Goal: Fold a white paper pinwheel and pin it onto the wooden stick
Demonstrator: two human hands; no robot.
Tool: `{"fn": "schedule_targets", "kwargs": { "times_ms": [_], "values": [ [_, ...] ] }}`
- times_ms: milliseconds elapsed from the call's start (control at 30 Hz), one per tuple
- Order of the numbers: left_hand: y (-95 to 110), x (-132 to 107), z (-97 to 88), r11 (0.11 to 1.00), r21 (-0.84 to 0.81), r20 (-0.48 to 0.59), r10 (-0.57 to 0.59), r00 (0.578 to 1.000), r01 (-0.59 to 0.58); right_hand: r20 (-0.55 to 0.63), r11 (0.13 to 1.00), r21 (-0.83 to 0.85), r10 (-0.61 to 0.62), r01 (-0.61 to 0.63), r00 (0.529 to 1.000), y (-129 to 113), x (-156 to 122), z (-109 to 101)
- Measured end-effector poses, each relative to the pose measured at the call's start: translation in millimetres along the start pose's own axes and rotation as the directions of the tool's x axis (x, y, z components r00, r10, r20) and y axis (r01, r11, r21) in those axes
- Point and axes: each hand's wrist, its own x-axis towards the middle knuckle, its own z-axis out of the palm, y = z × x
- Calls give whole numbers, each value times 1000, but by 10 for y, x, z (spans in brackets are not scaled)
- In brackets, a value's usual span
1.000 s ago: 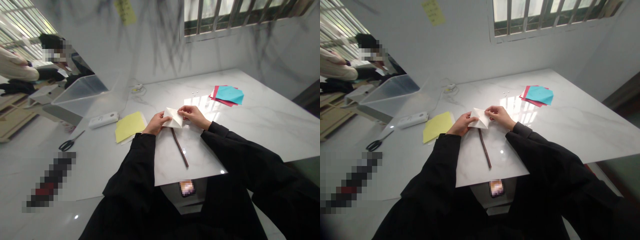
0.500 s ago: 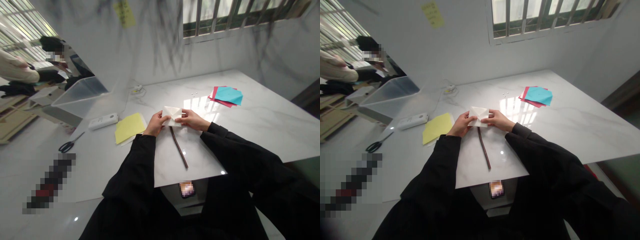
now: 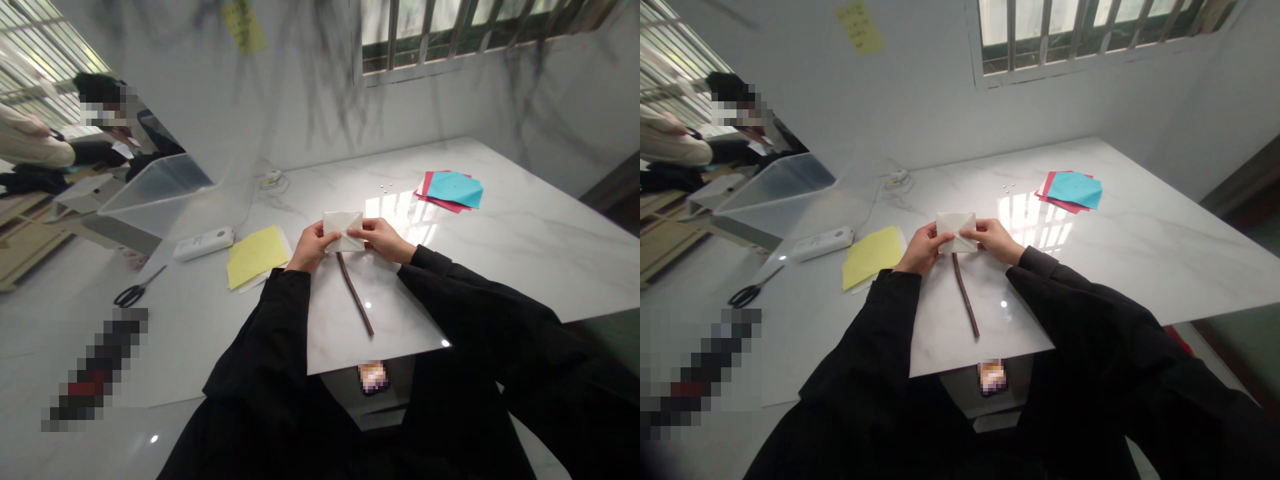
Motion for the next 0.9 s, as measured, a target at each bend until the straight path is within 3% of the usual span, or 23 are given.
{"fn": "schedule_targets", "kwargs": {
  "times_ms": [200,633,900],
  "values": [
    [5,-10,14,1000,-9,-1,10,1000,-10,-17,998,-2,-55,55,998,6,9,12],
    [-6,-10,-1,999,-40,50,-33,998,35,-52,978,-194,-86,75,995,-66,-14,10],
    [-7,-10,19,999,-43,62,-23,998,25,-15,970,-242,-28,24,999,-120,-41,-1]
  ]
}}
